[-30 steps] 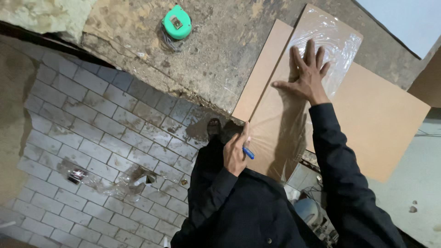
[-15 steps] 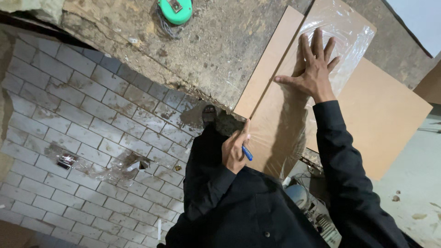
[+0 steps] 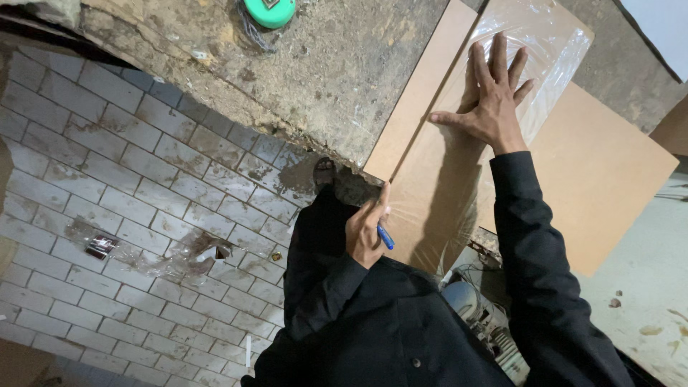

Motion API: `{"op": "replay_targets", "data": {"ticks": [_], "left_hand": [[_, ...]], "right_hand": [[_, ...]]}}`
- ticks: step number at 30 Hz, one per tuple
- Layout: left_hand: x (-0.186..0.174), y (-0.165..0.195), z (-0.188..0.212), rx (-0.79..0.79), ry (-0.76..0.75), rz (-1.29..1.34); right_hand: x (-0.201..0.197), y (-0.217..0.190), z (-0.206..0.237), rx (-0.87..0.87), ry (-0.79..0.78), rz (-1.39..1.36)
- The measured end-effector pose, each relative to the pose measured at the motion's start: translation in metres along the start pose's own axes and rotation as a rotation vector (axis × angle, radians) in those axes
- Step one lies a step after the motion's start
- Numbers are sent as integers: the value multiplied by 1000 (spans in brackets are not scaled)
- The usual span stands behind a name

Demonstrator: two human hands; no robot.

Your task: The person moves a hardboard panel aside on a workbench, then uses a tape measure to measure a board and marks measured points and lines on it with a pen. They reposition the tape along the panel and repeat measuring and marking at several locations, then align the panel over a white board on the bench.

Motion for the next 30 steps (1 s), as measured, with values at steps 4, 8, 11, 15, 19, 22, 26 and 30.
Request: {"op": "replay_targets", "data": {"ticks": [4,8,11,15,19,22,26,30], "left_hand": [[-3,7,0,98,41,26],[-4,7,-1,100,37,55],[-9,13,-2,169,89,59],[-8,7,-3,84,72,73],[-9,4,-3,59,73,77],[-9,3,-5,33,50,63],[-17,13,-8,107,110,122],[-21,17,-12,143,120,152]], "right_hand": [[0,0,-1,4,-8,-4],[-2,0,-2,-3,5,-21],[-3,-2,-2,-26,24,-16],[-2,0,-1,-8,15,-32],[-1,1,0,-21,28,-28],[2,4,1,-38,38,-16],[5,9,3,-89,73,-28],[10,15,2,-99,73,-6]]}}
Point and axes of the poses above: each hand's wrist, its own z-axis away from the middle knuckle, its own x-axis out of the palm, y = z × x, the point moved 8 cm from there along -z, towards the middle knuckle, and after that the axes turned 15 degrees about y, right-handed, at the moved point
